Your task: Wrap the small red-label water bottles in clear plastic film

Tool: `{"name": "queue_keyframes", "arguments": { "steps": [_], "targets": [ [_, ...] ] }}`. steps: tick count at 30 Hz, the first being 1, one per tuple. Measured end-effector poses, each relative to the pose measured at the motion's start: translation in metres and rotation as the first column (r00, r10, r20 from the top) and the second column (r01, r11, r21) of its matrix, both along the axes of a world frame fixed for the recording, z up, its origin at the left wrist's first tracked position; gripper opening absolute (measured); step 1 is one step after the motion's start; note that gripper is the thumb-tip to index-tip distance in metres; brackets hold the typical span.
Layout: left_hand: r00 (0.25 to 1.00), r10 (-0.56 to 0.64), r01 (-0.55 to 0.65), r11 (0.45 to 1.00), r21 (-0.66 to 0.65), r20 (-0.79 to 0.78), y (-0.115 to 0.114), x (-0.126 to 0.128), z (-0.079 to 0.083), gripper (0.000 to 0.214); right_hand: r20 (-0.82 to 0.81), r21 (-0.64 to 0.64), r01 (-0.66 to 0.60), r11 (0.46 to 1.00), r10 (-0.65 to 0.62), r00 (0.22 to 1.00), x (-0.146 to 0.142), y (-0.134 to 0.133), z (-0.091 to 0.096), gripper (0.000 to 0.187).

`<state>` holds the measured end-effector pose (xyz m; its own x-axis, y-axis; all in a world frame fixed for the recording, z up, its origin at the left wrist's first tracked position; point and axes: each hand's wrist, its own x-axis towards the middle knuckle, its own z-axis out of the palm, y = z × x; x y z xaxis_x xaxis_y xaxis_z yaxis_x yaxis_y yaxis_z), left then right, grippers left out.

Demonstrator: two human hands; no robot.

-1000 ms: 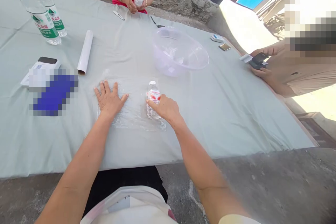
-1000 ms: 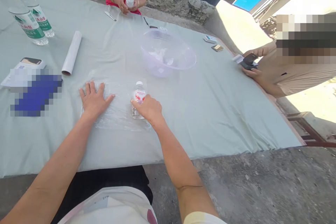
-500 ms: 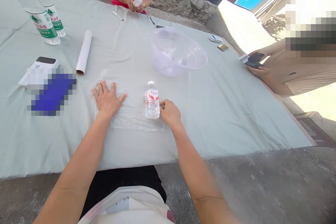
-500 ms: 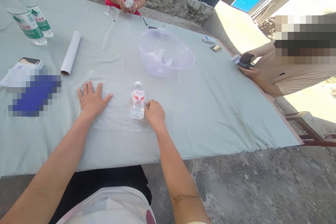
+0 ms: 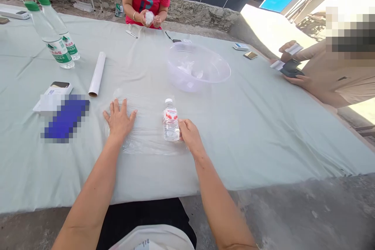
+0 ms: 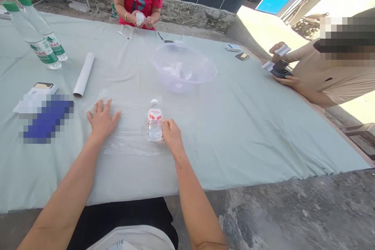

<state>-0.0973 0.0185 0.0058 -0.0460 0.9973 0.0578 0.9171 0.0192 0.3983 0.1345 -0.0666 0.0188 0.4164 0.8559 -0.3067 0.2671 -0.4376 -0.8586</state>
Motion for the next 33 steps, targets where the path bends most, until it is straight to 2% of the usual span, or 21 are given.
{"name": "queue_keyframes", "arguments": {
  "steps": [4,9,12,14,16,18,20,21,23,24,25,27,29,31,33],
  "targets": [
    [0.996,0.05,-0.052,0.998,0.029,0.072,0.002,-0.004,0.002,0.066,0.141,0.043,0.012,0.999,-0.018,0.99,-0.018,-0.009,0.002,0.048],
    [0.985,0.112,-0.131,0.982,0.137,0.133,0.003,-0.01,0.013,0.062,0.292,0.101,0.025,0.995,-0.054,0.955,-0.036,-0.013,0.003,0.052],
    [0.974,0.162,-0.199,0.947,0.254,0.159,0.001,-0.013,0.028,0.061,0.331,0.149,0.025,0.989,-0.073,0.941,-0.039,-0.012,0.002,0.049],
    [0.969,0.141,-0.205,0.917,0.341,0.202,-0.007,-0.009,0.046,0.056,0.355,0.171,0.009,0.985,-0.07,0.932,-0.039,-0.011,0.001,0.045],
    [0.964,0.02,-0.131,0.903,0.41,0.265,-0.021,0.003,0.068,0.047,0.375,0.184,-0.014,0.983,-0.057,0.925,-0.038,-0.012,0.001,0.042],
    [0.925,-0.187,0.037,0.911,0.412,0.33,-0.036,0.024,0.091,0.038,0.389,0.207,-0.032,0.978,-0.052,0.92,-0.038,-0.013,0.0,0.042],
    [0.826,-0.43,0.291,0.879,0.378,0.363,-0.047,0.051,0.105,0.034,0.408,0.234,-0.05,0.971,-0.051,0.912,-0.038,-0.014,0.0,0.04],
    [0.748,-0.55,0.443,0.83,0.338,0.372,-0.05,0.065,0.107,0.034,0.422,0.243,-0.062,0.968,-0.048,0.905,-0.038,-0.015,0.0,0.037],
    [0.596,-0.698,0.678,0.702,0.217,0.397,-0.049,0.089,0.101,0.034,0.453,0.25,-0.097,0.963,-0.028,0.891,-0.039,-0.017,0.0,0.031],
    [0.561,-0.719,0.735,0.66,0.152,0.409,-0.046,0.099,0.095,0.035,0.463,0.251,-0.109,0.962,-0.02,0.886,-0.04,-0.017,0.0,0.03],
    [0.564,-0.715,0.753,0.651,0.1,0.413,-0.042,0.106,0.087,0.035,0.468,0.253,-0.117,0.96,-0.016,0.883,-0.04,-0.018,0.0,0.03],
    [0.612,-0.682,0.73,0.682,0.046,0.399,-0.033,0.114,0.071,0.037,0.47,0.275,-0.123,0.953,-0.022,0.883,-0.04,-0.019,0.0,0.033],
    [0.645,-0.67,0.701,0.71,0.065,0.369,-0.023,0.115,0.062,0.035,0.469,0.314,-0.133,0.94,-0.031,0.883,-0.04,-0.02,-0.001,0.036],
    [0.664,-0.675,0.677,0.725,0.124,0.32,-0.013,0.111,0.06,0.035,0.464,0.346,-0.141,0.928,-0.038,0.885,-0.04,-0.021,-0.003,0.039],
    [0.726,-0.646,0.62,0.763,0.181,0.237,-0.001,0.103,0.061,0.039,0.448,0.353,-0.125,0.927,-0.05,0.893,-0.039,-0.021,-0.005,0.042]
  ]
}}
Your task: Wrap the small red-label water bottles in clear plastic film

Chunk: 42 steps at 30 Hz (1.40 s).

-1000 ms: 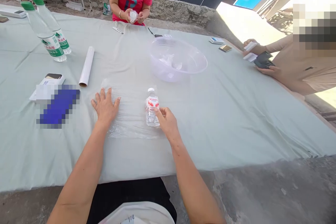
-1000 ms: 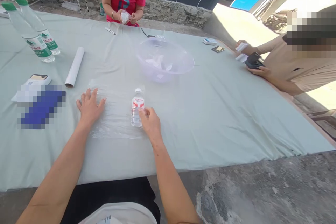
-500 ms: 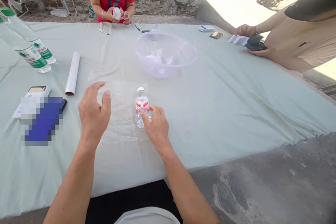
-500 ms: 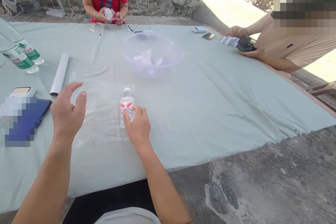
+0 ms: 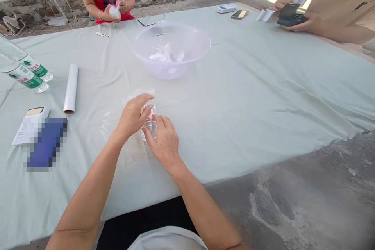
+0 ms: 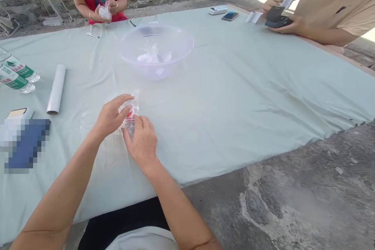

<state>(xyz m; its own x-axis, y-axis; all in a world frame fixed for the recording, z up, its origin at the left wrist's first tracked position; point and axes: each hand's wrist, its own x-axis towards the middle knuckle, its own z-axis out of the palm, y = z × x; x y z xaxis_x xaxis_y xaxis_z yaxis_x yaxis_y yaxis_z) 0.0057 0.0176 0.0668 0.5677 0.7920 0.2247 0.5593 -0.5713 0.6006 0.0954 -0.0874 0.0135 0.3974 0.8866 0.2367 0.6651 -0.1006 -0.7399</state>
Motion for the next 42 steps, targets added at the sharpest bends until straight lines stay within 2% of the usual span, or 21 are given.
{"name": "queue_keyframes", "arguments": {
  "steps": [4,6,9,13,17,19,20,22,23,25,27,31,34,37,39,42],
  "targets": [
    [0.959,0.249,-0.23,0.963,0.139,-0.136,0.022,-0.025,-0.003,0.052,-0.045,-0.012,0.017,1.0,-0.017,0.999,0.003,-0.001,-0.003,0.043],
    [0.921,0.308,-0.286,0.95,0.121,-0.24,0.027,-0.039,-0.01,0.055,-0.054,-0.009,0.011,1.0,-0.011,0.998,0.005,-0.001,-0.003,0.044],
    [0.865,0.336,-0.335,0.94,0.07,-0.372,0.028,-0.06,-0.02,0.057,-0.054,-0.008,-0.004,1.0,0.003,0.999,0.005,-0.001,-0.002,0.044],
    [0.815,0.48,-0.458,0.877,0.147,-0.325,0.027,-0.08,-0.026,0.062,-0.033,-0.015,-0.009,1.0,0.009,0.999,0.003,0.0,-0.001,0.043],
    [0.754,0.617,-0.573,0.785,0.236,-0.225,0.015,-0.088,-0.02,0.059,-0.008,-0.038,-0.013,0.999,0.013,1.0,0.002,0.0,0.0,0.045],
    [0.797,0.581,-0.515,0.797,0.316,-0.167,-0.001,-0.084,-0.016,0.049,0.006,-0.053,-0.015,0.998,0.016,1.0,0.002,-0.001,0.001,0.045],
    [0.847,0.514,-0.448,0.829,0.335,-0.138,-0.011,-0.079,-0.015,0.045,0.013,-0.056,-0.019,0.998,0.019,1.0,0.002,-0.001,0.002,0.045],
    [0.948,0.305,-0.276,0.928,0.249,-0.087,-0.028,-0.066,-0.014,0.04,0.026,-0.054,-0.026,0.998,0.027,0.999,0.001,-0.001,0.002,0.045],
    [0.976,0.212,-0.2,0.962,0.187,-0.051,-0.033,-0.058,-0.015,0.038,0.034,-0.049,-0.027,0.998,0.029,0.999,0.0,-0.001,0.002,0.045],
    [0.996,0.089,-0.092,0.991,0.099,0.031,-0.036,-0.043,-0.019,0.036,0.052,-0.039,-0.026,0.999,0.028,0.998,-0.002,-0.001,0.002,0.045],
    [0.995,0.041,-0.046,0.998,0.053,0.095,-0.03,-0.031,-0.025,0.031,0.071,-0.032,-0.031,0.999,0.033,0.997,-0.004,-0.003,0.002,0.045],
    [0.975,0.087,-0.088,0.996,-0.003,0.204,-0.018,-0.028,-0.039,0.023,0.02,0.0,-0.14,0.99,0.14,0.99,-0.001,-0.007,0.008,0.04],
    [0.948,0.211,-0.203,0.977,-0.061,0.238,-0.019,-0.039,-0.047,0.02,-0.219,0.045,-0.23,0.972,0.235,0.947,0.009,0.001,0.013,0.037],
    [0.921,0.309,-0.269,0.945,-0.186,0.238,-0.023,-0.05,-0.054,0.024,-0.432,0.084,-0.145,0.986,0.167,0.886,0.021,0.026,0.009,0.039],
    [0.919,0.311,-0.257,0.939,-0.228,0.243,-0.024,-0.054,-0.058,0.025,-0.442,0.059,-0.092,0.994,0.109,0.891,0.026,0.048,0.001,0.037],
    [0.936,0.278,-0.243,0.954,-0.175,0.214,-0.023,-0.056,-0.06,0.027,-0.352,0.028,-0.158,0.987,0.158,0.923,0.024,0.076,-0.009,0.037]
  ]
}}
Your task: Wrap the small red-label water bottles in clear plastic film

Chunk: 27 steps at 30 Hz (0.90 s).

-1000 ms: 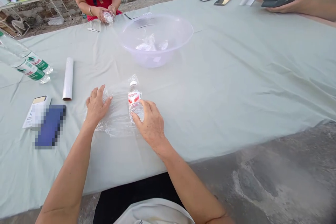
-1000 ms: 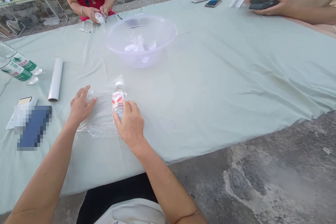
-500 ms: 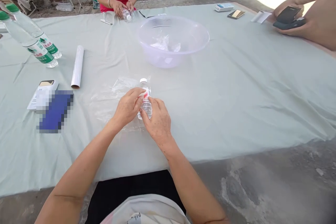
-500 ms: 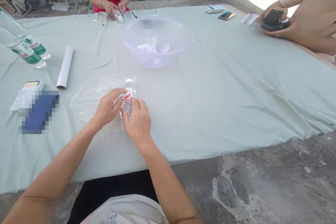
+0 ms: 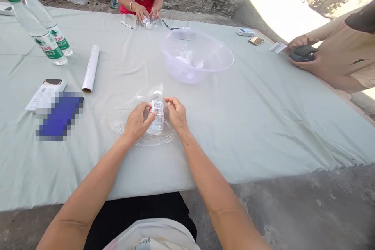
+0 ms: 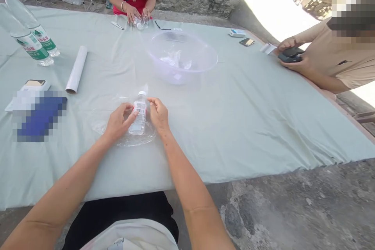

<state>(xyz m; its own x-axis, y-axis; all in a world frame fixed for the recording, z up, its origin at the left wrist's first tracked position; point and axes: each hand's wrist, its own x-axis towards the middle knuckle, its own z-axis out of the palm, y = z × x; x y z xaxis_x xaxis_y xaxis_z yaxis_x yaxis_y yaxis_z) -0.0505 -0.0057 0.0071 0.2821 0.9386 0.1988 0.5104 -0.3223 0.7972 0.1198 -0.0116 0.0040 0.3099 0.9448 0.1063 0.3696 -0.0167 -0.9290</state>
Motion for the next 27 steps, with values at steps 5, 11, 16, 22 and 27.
{"name": "queue_keyframes", "arguments": {
  "steps": [5,11,16,22,27],
  "targets": [
    [0.978,0.045,-0.038,0.999,0.037,-0.203,-0.001,-0.004,0.002,0.037,0.189,0.116,-0.22,0.969,0.196,0.962,-0.009,0.02,0.0,0.034],
    [0.909,0.012,-0.032,0.999,-0.042,-0.418,-0.002,-0.015,0.006,0.058,0.437,0.106,-0.447,0.888,0.362,0.823,0.006,0.037,0.007,0.03],
    [0.874,0.088,-0.064,0.996,0.066,-0.478,0.01,-0.034,0.002,0.053,0.426,0.048,-0.576,0.816,0.504,0.751,0.022,0.056,0.016,0.044],
    [0.888,0.301,-0.155,0.908,0.389,-0.347,-0.026,-0.033,0.016,0.034,0.444,-0.05,-0.587,0.808,0.545,0.712,0.029,0.059,0.017,0.036],
    [0.926,0.166,0.067,0.812,0.579,-0.339,-0.09,0.001,0.012,0.056,0.496,-0.006,-0.572,0.82,0.499,0.71,0.03,0.056,0.007,0.039]
  ]
}}
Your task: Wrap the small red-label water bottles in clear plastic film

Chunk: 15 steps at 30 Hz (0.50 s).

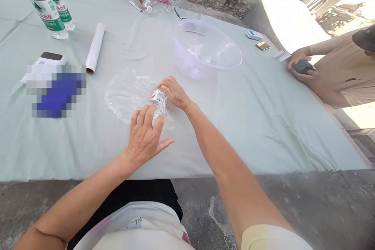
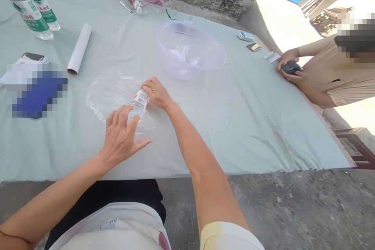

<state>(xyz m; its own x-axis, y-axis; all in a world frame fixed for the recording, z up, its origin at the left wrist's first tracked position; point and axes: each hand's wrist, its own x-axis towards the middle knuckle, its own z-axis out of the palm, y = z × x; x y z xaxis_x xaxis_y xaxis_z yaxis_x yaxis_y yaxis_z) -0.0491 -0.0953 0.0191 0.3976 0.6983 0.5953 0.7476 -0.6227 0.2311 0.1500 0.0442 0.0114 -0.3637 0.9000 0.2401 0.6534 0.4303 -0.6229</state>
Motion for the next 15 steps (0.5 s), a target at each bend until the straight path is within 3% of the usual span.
{"name": "queue_keyframes", "arguments": {
  "steps": [2,5,8,11,15],
  "targets": [
    [0.999,0.006,-0.005,1.0,0.004,-0.034,-0.01,0.011,-0.011,0.048,-0.001,0.016,-0.001,1.0,0.001,1.0,0.0,0.0,-0.003,0.042],
    [0.999,0.044,-0.043,0.999,0.017,-0.025,-0.009,0.013,-0.023,0.011,-0.001,0.03,-0.007,1.0,0.007,1.0,0.002,0.001,-0.006,0.049],
    [0.996,0.054,-0.054,0.999,0.002,0.077,-0.005,0.0,-0.025,0.014,-0.016,0.02,0.001,1.0,-0.001,1.0,0.003,0.001,-0.007,0.053],
    [0.965,0.163,-0.138,0.982,-0.127,0.207,-0.008,-0.022,-0.021,0.014,-0.022,0.007,0.018,1.0,-0.017,1.0,0.006,0.001,-0.007,0.055],
    [0.902,0.345,-0.228,0.891,-0.393,0.261,-0.011,-0.057,-0.022,0.018,0.059,-0.019,-0.019,1.0,0.02,0.998,0.012,-0.01,-0.008,0.064]
  ]
}}
